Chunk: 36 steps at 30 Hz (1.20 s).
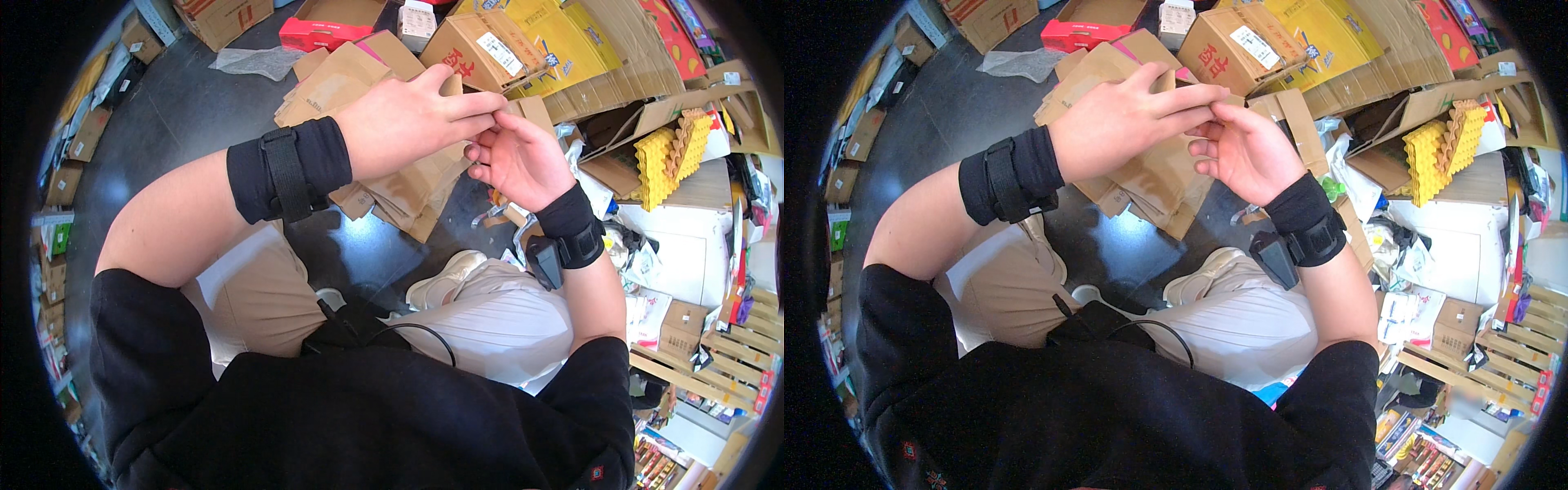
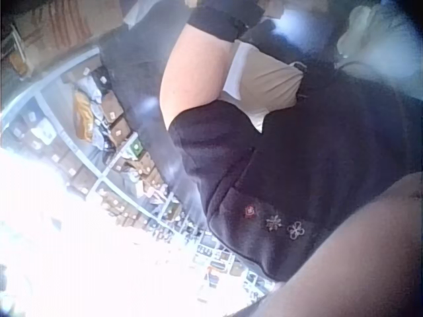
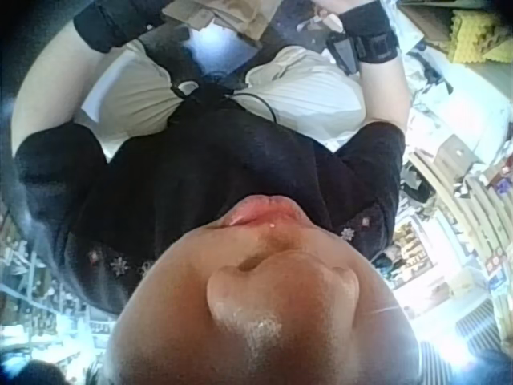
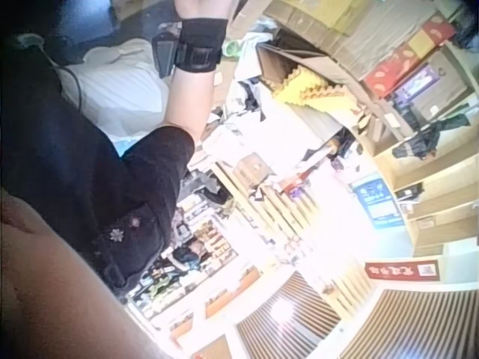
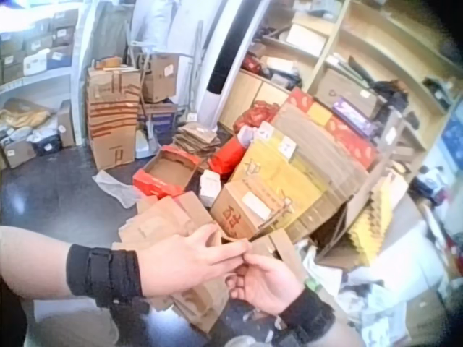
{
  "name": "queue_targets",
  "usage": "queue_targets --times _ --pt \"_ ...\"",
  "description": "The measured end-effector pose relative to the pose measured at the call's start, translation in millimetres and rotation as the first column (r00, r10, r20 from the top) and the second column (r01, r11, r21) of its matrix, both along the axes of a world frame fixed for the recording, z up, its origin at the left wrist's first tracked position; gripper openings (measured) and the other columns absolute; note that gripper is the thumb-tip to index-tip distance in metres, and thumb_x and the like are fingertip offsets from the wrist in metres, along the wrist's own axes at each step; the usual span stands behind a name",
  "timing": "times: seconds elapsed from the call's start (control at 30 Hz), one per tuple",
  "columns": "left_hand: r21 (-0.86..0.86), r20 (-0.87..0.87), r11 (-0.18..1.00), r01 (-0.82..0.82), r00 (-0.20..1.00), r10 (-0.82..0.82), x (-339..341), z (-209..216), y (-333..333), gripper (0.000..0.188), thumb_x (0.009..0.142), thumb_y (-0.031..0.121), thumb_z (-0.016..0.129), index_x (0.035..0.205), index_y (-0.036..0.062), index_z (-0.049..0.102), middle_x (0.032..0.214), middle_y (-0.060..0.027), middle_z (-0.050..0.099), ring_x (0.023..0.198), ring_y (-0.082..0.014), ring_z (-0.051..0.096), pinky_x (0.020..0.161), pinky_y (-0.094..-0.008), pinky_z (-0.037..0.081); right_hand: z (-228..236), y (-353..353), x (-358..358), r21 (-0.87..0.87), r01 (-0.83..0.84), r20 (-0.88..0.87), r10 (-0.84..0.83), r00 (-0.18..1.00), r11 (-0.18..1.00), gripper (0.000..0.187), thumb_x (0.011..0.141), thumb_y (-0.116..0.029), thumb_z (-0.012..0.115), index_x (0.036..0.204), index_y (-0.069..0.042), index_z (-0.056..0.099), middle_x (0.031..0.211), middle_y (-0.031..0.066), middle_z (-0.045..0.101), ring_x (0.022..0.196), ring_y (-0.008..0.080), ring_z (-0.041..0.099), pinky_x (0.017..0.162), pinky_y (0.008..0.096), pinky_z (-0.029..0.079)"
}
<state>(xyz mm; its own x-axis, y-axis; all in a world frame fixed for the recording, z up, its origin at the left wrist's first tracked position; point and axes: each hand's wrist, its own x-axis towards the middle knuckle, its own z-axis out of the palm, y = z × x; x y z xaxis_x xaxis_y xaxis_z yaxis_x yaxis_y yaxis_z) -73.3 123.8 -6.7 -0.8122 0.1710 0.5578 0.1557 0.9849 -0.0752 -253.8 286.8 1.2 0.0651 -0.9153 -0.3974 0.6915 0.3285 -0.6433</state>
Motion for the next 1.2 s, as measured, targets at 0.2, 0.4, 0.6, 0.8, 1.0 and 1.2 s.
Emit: queue_targets --times 0.2,0.4,0.6,0.8,1.0,1.2 --pt "0.008 0.047 0.999 -0.039 0.998 0.038 1 -3 -4 0.047 0.083 0.010 0.063 0.129 0.0163 0.062 0.138 0.0044 0.048 0.107 -0.0321 0.057 0.068 -0.0350 0.062 5 -4 3 0.076 0.057 -0.057 -0.053 0.997 0.995 0.036 0.104 -0.038 0.048 0.116 -0.006 0.058 0.106 0.0086 0.066 0.088 0.0207 0.063 0.076 0.0354 0.051" --pt "0.120 0.095 0.992 -0.042 0.995 0.031 3 -5 -11 0.059 0.079 0.005 0.066 0.136 0.0165 0.055 0.140 0.0022 0.047 0.104 -0.0344 0.057 0.077 -0.0376 0.060 15 -1 -9 -0.004 0.073 -0.113 -0.073 0.991 0.997 0.052 0.103 -0.048 0.045 0.123 0.000 0.055 0.106 0.0108 0.064 0.093 0.0219 0.062 0.079 0.0349 0.052" --pt "0.235 0.159 0.971 -0.050 0.987 0.013 3 -5 -22 0.077 0.072 0.000 0.071 0.143 0.0179 0.049 0.147 0.0012 0.043 0.110 -0.0337 0.053 0.092 -0.0399 0.056 0 -1 -20 -0.324 0.211 -0.848 -0.382 0.368 0.922 0.026 0.097 -0.008 0.059 0.123 -0.003 0.063 0.102 0.0041 0.067 0.087 0.0121 0.063 0.077 0.0254 0.051" --pt "0.312 0.207 0.947 0.078 0.967 -0.147 9 8 -24 0.086 0.068 -0.002 0.076 0.146 0.0183 0.046 0.149 -0.0002 0.041 0.119 -0.0329 0.051 0.100 -0.0418 0.051 2 -4 -25 -0.358 0.160 -0.882 -0.389 0.267 0.920 0.024 0.096 -0.008 0.065 0.119 -0.004 0.069 0.109 0.0032 0.069 0.094 0.0090 0.062 0.086 0.0248 0.051" --pt "0.416 0.183 0.855 0.309 0.893 -0.412 12 20 -27 0.080 0.069 -0.002 0.076 0.143 0.0153 0.050 0.147 -0.0041 0.045 0.123 -0.0296 0.051 0.106 -0.0413 0.046 12 -2 -26 -0.449 -0.111 -0.867 -0.403 0.293 0.886 0.023 0.092 -0.001 0.066 0.114 -0.004 0.072 0.114 0.0052 0.065 0.103 0.0135 0.061 0.091 0.0268 0.049" --pt "0.446 0.204 0.833 0.329 0.869 -0.452 16 24 -23 0.082 0.068 -0.001 0.078 0.143 0.0155 0.050 0.146 -0.0076 0.044 0.126 -0.0308 0.050 0.107 -0.0414 0.045 30 0 -15 -0.434 -0.336 -0.865 -0.282 0.415 0.836 0.024 0.089 0.004 0.066 0.109 -0.006 0.074 0.116 0.0054 0.060 0.109 0.0165 0.058 0.095 0.0294 0.046"
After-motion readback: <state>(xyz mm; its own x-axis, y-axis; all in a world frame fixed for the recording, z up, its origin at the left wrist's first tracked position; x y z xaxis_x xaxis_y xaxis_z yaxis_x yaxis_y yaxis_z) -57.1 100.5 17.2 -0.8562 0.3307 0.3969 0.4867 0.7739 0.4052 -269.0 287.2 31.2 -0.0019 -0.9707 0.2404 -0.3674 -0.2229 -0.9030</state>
